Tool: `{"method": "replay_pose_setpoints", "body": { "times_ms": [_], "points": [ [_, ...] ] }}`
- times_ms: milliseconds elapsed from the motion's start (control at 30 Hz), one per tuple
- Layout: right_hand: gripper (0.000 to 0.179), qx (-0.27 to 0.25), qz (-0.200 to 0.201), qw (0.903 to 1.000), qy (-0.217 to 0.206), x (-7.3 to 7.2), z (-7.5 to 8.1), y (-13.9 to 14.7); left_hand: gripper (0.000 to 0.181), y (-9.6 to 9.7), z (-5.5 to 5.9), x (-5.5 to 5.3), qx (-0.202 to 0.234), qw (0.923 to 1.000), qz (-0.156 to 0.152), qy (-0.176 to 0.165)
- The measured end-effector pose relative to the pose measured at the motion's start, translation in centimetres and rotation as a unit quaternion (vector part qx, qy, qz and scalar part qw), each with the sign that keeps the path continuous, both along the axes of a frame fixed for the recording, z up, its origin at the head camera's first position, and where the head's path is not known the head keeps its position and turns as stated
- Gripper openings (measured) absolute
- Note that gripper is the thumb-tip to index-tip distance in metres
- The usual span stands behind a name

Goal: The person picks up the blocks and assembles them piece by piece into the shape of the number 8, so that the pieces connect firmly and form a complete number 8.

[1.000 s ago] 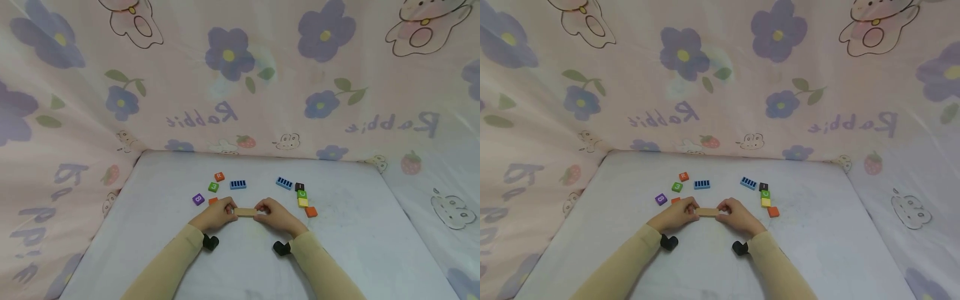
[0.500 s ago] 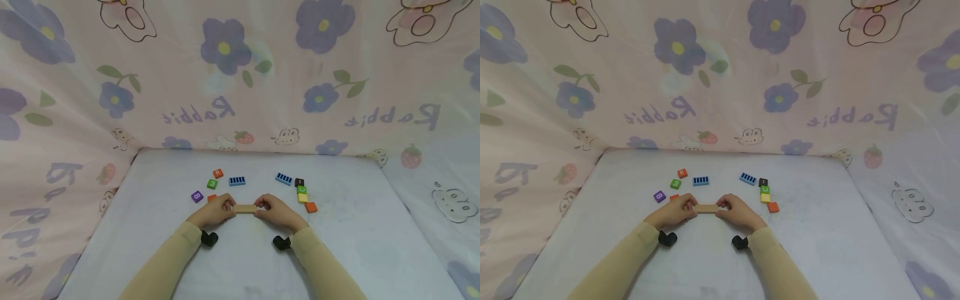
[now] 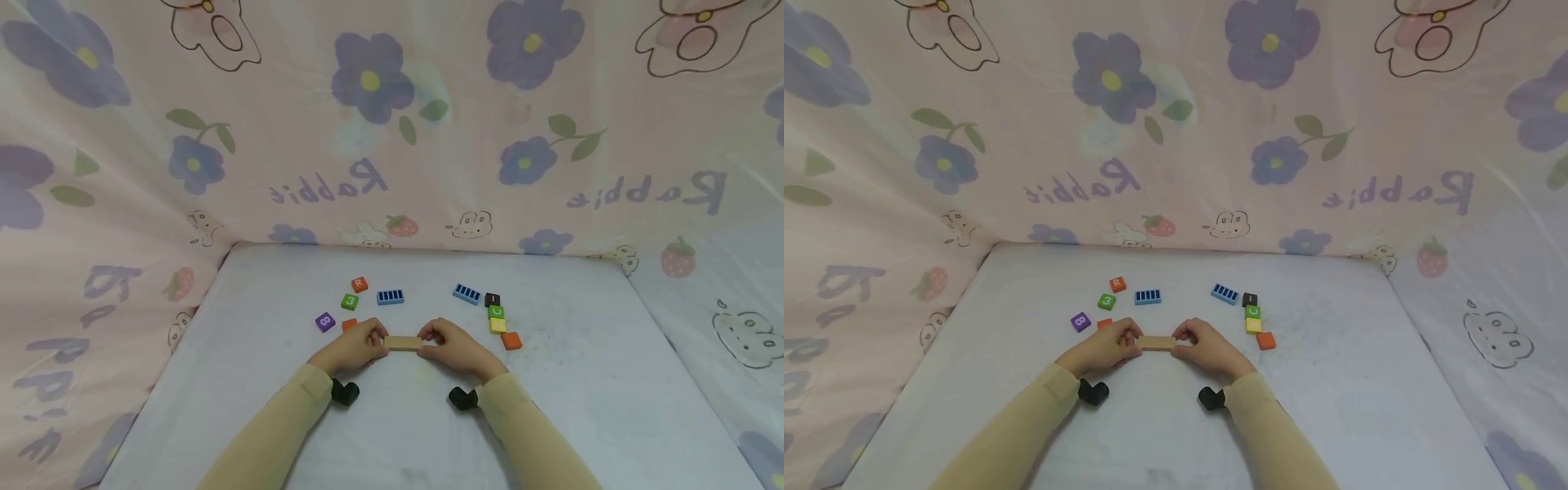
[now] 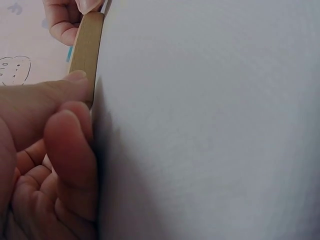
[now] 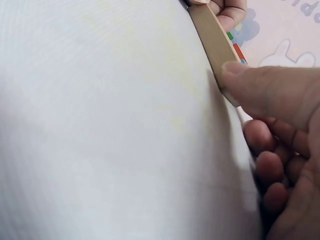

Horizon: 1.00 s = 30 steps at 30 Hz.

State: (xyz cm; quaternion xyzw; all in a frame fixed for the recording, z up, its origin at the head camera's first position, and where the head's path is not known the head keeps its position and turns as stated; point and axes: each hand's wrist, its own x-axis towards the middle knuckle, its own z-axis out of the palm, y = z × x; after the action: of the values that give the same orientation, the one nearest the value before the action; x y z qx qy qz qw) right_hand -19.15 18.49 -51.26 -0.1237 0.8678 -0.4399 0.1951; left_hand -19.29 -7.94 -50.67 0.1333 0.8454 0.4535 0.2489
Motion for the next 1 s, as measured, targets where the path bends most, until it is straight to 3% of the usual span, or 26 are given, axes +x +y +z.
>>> {"method": "replay_pose_setpoints", "body": {
  "times_ms": [333, 633, 867, 1000],
  "points": [
    [0.026, 0.002, 0.011, 0.9999, -0.001, -0.1, 0.1, 0.0, 0.025, 0.0, 0.2, 0.3, -0.019, 0.9998, 0.000, 0.011],
    [0.028, 0.002, -0.002, 1.0000, -0.002, -0.1, 0.1, 0.0, 0.029, 0.2, 0.2, 0.6, -0.018, 0.9986, 0.003, 0.051],
    [0.032, 0.007, -0.011, 0.9999, 0.010, 0.4, 0.1, 0.3, 0.029, 0.3, 0.1, 0.9, -0.023, 0.9990, 0.006, 0.037],
    [0.030, 0.011, -0.021, 0.9996, 0.017, 1.0, 1.0, 1.3, 0.027, 0.4, 0.2, 0.8, -0.038, 0.9981, 0.005, 0.048]
  ]
}}
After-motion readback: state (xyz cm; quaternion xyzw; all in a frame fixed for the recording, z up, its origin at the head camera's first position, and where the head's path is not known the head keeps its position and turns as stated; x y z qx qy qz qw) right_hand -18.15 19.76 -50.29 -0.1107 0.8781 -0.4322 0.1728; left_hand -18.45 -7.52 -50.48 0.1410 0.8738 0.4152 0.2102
